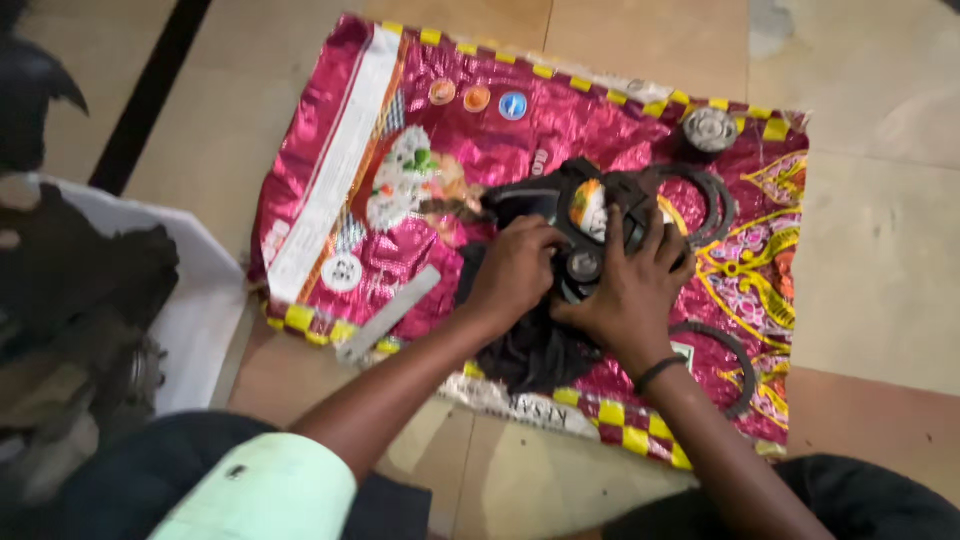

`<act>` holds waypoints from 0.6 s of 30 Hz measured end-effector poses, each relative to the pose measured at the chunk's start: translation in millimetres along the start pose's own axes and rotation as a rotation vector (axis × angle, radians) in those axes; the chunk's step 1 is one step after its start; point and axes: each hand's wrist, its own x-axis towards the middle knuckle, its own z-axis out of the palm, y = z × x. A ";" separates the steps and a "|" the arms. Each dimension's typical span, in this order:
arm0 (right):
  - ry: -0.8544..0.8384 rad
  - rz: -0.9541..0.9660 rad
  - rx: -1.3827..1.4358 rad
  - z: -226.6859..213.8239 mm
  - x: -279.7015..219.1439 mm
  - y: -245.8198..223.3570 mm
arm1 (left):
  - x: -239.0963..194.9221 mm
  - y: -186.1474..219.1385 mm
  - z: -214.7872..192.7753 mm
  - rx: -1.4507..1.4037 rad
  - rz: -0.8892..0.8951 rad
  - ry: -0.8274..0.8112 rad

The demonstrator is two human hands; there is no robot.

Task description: The person sits on the floor and scrubs a black mechanical component, likely a motorcycle engine part, using a dark cloth. They repeatedly rub the surface and crevices of the object, which rests on a large pink and yellow sack. The person also uses a metal file to scrape specific areas of the component.

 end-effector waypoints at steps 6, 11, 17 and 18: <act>0.016 0.023 0.015 3.9 4.2 3.8 | -2.3 -1.1 -3.9 -0.009 0.098 -0.015; 0.015 0.012 0.041 -0.9 2.8 -1.5 | -38.3 17.2 -21.7 -0.073 -0.041 -0.139; -0.007 0.035 0.016 -1.5 6.5 -1.6 | -7.2 17.1 -47.8 0.338 -0.211 -0.430; -0.018 0.032 0.010 -4.1 5.9 0.2 | -2.4 17.2 -56.8 0.307 -0.230 -0.387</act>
